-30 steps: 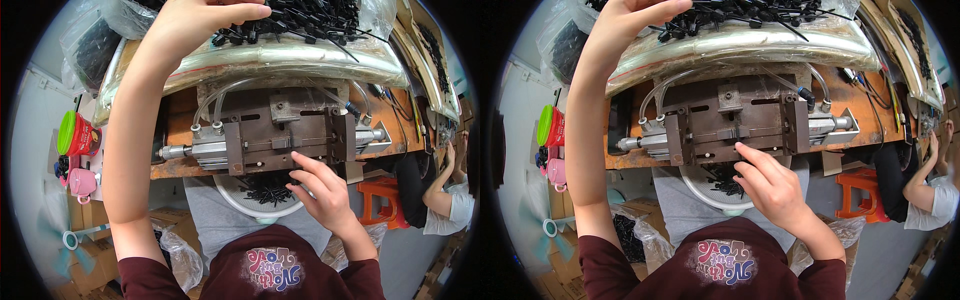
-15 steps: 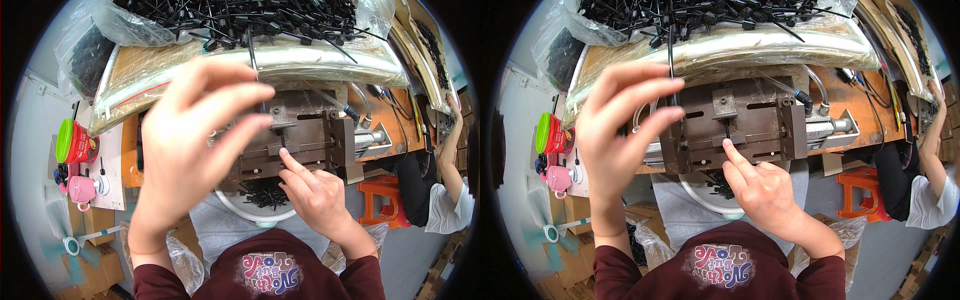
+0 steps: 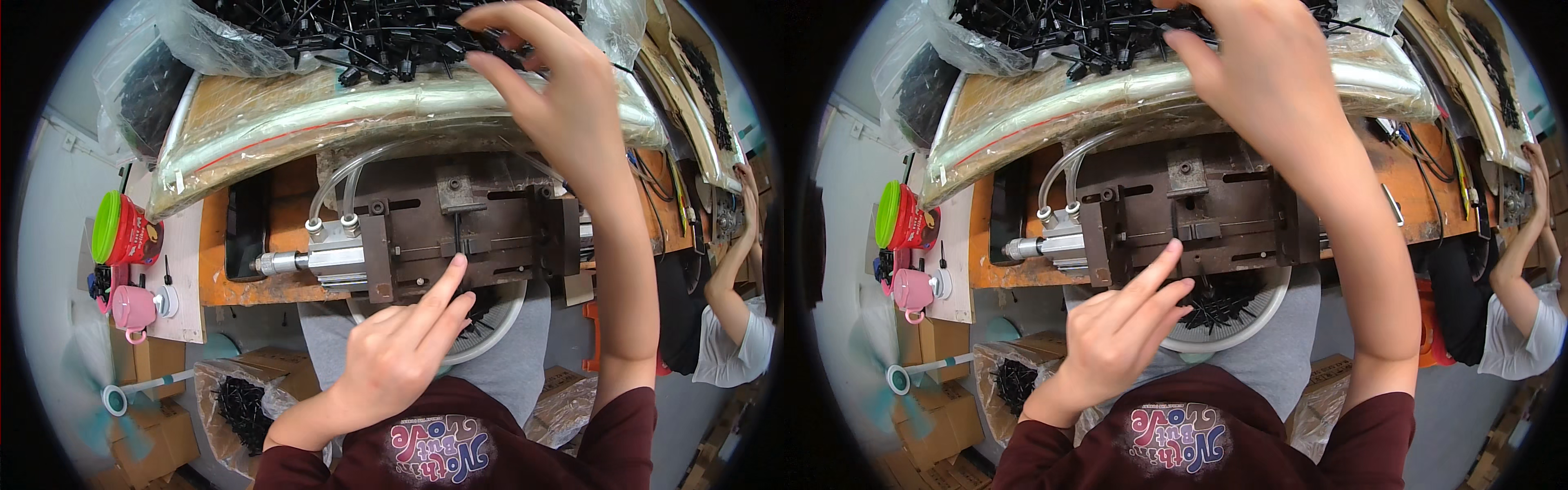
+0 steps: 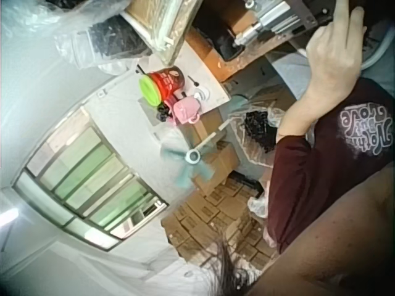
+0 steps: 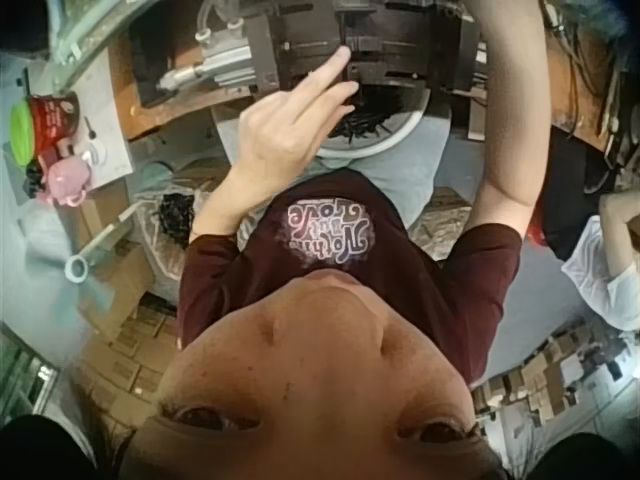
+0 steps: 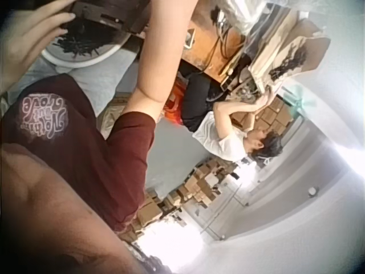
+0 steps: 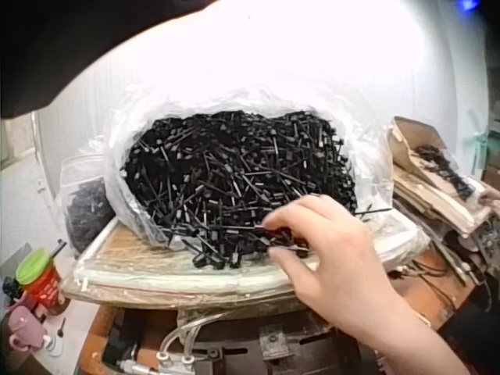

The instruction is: Using a pneumatic jig to assemble small black plastic components at a workshop workbench.

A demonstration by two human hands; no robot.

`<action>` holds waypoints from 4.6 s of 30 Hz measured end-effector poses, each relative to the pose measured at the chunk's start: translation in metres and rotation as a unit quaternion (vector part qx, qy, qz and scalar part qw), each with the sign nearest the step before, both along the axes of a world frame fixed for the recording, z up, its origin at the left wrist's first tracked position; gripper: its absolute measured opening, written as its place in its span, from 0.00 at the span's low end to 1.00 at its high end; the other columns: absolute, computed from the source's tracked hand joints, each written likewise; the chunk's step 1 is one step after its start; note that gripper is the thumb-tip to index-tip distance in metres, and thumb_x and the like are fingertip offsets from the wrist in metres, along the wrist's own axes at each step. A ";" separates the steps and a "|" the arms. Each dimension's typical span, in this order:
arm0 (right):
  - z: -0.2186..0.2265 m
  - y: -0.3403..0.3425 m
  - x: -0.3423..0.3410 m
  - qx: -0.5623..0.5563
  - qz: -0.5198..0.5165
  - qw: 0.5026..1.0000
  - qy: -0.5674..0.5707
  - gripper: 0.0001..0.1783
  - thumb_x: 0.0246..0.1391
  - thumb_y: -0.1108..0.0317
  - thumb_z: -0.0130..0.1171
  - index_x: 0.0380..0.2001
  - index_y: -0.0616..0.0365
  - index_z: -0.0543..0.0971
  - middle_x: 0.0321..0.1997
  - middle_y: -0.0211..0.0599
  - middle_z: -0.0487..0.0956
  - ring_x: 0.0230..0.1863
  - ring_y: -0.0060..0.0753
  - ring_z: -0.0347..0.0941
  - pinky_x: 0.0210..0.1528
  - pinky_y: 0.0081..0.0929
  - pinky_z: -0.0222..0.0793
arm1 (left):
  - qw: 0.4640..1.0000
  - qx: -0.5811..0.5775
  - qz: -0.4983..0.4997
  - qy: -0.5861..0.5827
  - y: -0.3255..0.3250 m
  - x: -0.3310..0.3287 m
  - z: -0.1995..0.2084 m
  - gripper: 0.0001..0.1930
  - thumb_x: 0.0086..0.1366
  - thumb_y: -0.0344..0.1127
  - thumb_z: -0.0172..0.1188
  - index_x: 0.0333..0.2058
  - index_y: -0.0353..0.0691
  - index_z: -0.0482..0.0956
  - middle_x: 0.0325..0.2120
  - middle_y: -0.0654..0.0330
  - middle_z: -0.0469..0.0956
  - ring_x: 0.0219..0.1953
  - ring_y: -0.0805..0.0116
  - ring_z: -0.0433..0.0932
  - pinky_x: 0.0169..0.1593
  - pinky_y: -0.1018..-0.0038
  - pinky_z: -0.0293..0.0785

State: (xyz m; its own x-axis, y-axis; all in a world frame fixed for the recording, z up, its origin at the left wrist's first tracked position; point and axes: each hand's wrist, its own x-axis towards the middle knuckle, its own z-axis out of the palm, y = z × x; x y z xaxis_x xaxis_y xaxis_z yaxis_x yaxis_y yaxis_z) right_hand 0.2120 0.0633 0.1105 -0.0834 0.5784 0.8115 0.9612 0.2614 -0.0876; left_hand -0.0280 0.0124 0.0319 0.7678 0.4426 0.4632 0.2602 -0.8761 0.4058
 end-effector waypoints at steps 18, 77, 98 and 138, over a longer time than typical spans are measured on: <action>-0.014 -0.067 -0.009 -0.224 0.174 0.839 0.464 0.18 0.45 0.81 0.73 0.41 0.67 0.80 0.40 0.40 0.82 0.35 0.22 0.81 0.37 0.16 0.78 | 0.997 0.000 0.015 0.071 0.000 0.022 -0.016 0.15 0.54 0.34 0.72 0.40 0.38 0.84 0.55 0.51 0.80 0.25 0.68 0.82 0.31 0.76 0.77; -0.012 -0.052 -0.009 -0.265 0.150 0.886 0.350 0.15 0.47 0.73 0.75 0.37 0.64 0.82 0.29 0.27 0.78 0.32 0.13 0.71 0.32 0.13 0.66 | 0.998 0.042 0.030 0.032 -0.001 0.023 -0.024 0.14 0.52 0.33 0.72 0.38 0.38 0.84 0.52 0.53 0.82 0.23 0.68 0.80 0.30 0.76 0.76; -0.098 -0.134 -0.069 -0.262 0.011 0.964 0.028 0.14 0.47 0.70 0.69 0.35 0.59 0.77 0.61 0.47 0.78 0.21 0.29 0.74 0.27 0.23 0.71 | 0.988 -0.072 0.114 -0.069 0.177 0.089 0.093 0.13 0.55 0.30 0.71 0.37 0.31 0.79 0.35 0.47 0.85 0.39 0.57 0.86 0.43 0.67 0.80; -0.040 -0.080 -0.030 -0.157 0.113 0.915 0.354 0.15 0.46 0.80 0.71 0.39 0.66 0.81 0.39 0.37 0.77 0.34 0.24 0.80 0.35 0.19 0.79 | 0.998 0.023 -0.004 0.066 0.005 0.022 -0.003 0.14 0.53 0.37 0.72 0.38 0.38 0.84 0.48 0.51 0.83 0.26 0.68 0.82 0.31 0.76 0.77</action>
